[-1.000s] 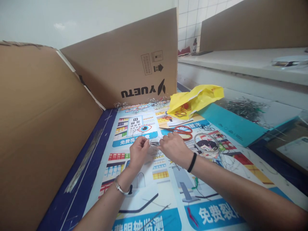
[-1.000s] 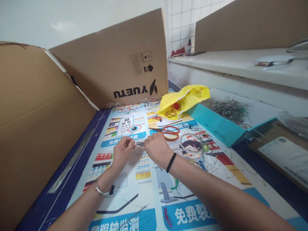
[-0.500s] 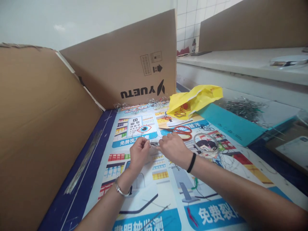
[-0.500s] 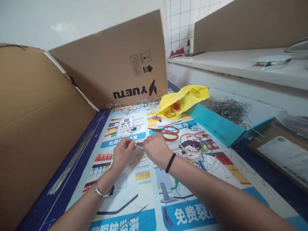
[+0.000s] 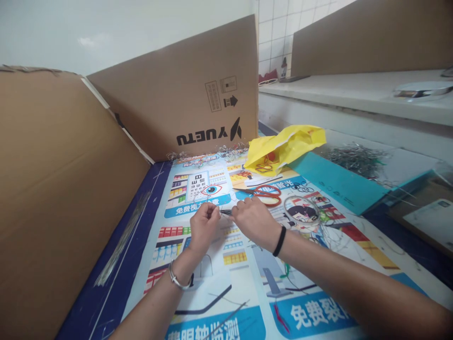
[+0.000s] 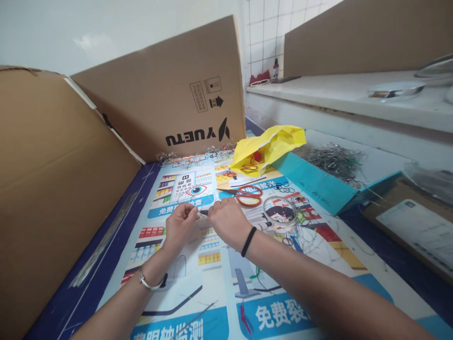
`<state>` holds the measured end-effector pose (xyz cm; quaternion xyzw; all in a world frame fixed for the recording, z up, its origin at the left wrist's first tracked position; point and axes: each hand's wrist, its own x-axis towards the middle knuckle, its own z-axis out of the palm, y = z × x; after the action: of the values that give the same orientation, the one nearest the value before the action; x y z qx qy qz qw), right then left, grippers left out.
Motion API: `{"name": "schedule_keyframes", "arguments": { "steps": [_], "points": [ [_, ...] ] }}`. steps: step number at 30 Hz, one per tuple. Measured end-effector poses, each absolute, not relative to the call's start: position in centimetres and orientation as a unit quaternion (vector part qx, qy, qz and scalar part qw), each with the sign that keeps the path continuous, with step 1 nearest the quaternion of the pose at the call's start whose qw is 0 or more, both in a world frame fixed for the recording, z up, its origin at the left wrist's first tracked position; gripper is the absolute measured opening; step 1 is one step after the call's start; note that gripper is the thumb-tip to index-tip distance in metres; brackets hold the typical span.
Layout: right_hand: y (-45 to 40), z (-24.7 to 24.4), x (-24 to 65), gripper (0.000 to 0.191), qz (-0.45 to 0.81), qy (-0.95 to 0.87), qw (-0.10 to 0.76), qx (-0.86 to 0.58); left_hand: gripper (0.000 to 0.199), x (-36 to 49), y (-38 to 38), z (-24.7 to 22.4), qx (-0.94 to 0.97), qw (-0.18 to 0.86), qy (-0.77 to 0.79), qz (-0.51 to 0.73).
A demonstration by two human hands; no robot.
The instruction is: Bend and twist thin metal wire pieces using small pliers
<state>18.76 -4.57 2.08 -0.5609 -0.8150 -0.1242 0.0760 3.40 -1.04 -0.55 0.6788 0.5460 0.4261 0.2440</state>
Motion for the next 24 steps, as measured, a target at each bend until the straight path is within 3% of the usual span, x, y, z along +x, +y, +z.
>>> {"name": "schedule_keyframes", "arguments": {
  "steps": [9, 24],
  "points": [
    [-5.59, 2.01, 17.84, 0.022, -0.192, -0.818, 0.072, -0.537, 0.011, 3.15, -1.00, -0.54, 0.684, 0.235, 0.541, 0.429],
    [-4.62, 1.62, 18.68, 0.029, -0.074, -0.786, 0.100, -0.606, 0.010, 2.91, -0.50, -0.72, 0.670, 0.251, 0.545, 0.437]
  ]
}}
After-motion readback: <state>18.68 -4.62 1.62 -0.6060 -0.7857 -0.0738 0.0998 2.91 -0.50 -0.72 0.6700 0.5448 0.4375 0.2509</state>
